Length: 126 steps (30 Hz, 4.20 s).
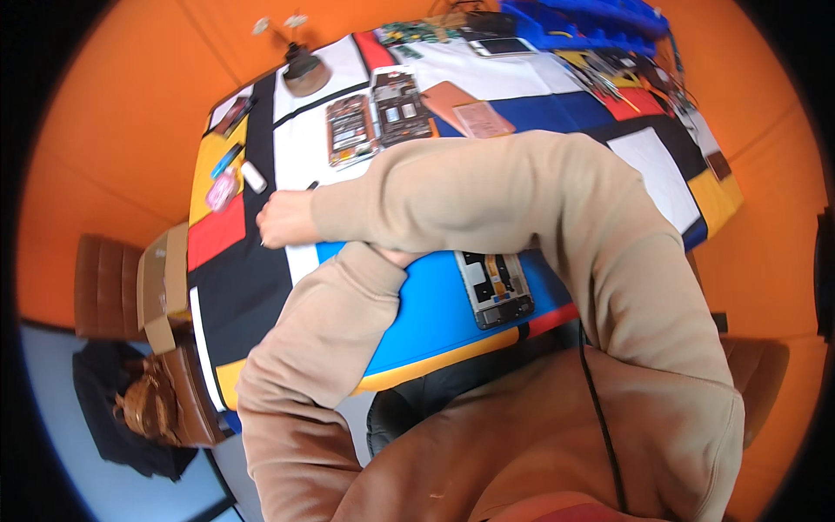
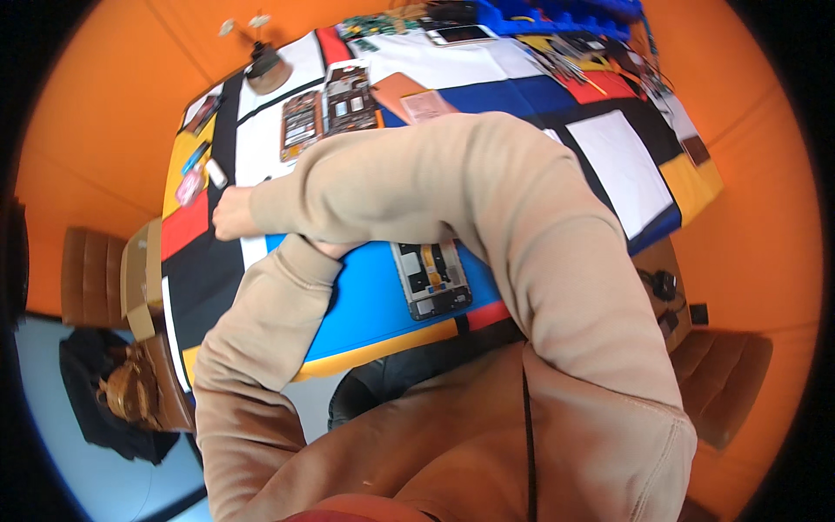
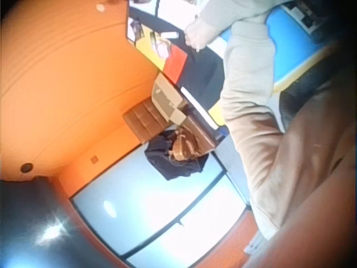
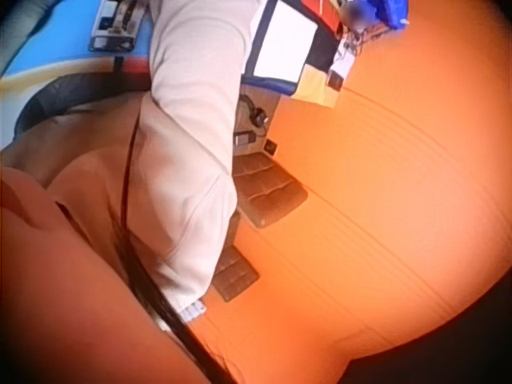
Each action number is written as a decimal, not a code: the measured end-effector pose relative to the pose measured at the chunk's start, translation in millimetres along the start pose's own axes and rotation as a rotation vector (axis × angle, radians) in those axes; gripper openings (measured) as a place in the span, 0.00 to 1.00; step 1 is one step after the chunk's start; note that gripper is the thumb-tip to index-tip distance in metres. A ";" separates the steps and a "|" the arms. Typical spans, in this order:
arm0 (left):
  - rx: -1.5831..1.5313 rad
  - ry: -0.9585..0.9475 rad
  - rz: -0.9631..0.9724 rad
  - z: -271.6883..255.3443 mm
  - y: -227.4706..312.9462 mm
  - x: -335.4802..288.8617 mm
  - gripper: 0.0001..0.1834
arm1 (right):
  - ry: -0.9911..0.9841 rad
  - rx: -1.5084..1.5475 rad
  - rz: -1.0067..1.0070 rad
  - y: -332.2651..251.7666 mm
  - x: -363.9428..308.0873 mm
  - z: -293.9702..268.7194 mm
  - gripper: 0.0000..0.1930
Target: The person uses a screwdriver and tweezers to remove screws and small components from a disassembled mobile phone placed on a blue mat. The person repeatedly adjusts the phone's position and manipulates internal parts with precision tools.
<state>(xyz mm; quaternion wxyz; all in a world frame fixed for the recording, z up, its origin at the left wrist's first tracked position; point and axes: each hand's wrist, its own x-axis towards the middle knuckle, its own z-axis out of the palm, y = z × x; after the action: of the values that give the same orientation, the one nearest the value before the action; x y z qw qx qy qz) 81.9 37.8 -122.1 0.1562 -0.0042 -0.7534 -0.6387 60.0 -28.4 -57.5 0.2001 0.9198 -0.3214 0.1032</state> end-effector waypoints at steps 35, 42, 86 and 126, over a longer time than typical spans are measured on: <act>0.785 0.078 0.149 37.1 69.7 50.4 0.06 | -0.522 -0.221 1.666 229.3 -506.5 -148.6 0.24; 0.769 0.068 0.123 37.1 71.4 50.2 0.06 | -0.465 -0.068 1.685 255.5 -516.5 -141.2 0.26; 0.766 0.071 0.019 38.4 79.8 51.6 0.07 | 0.647 0.853 1.091 -9.3 -287.0 -125.5 0.15; 0.618 0.034 -0.024 31.1 70.2 49.4 0.07 | 0.509 0.586 0.986 -14.5 -289.1 -120.0 0.10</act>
<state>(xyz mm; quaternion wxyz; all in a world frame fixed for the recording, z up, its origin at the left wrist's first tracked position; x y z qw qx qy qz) 42.3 71.1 -46.9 0.1553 0.0631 -0.9093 -0.3810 -161.4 193.1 -46.1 -0.0613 0.6267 -0.6085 0.4830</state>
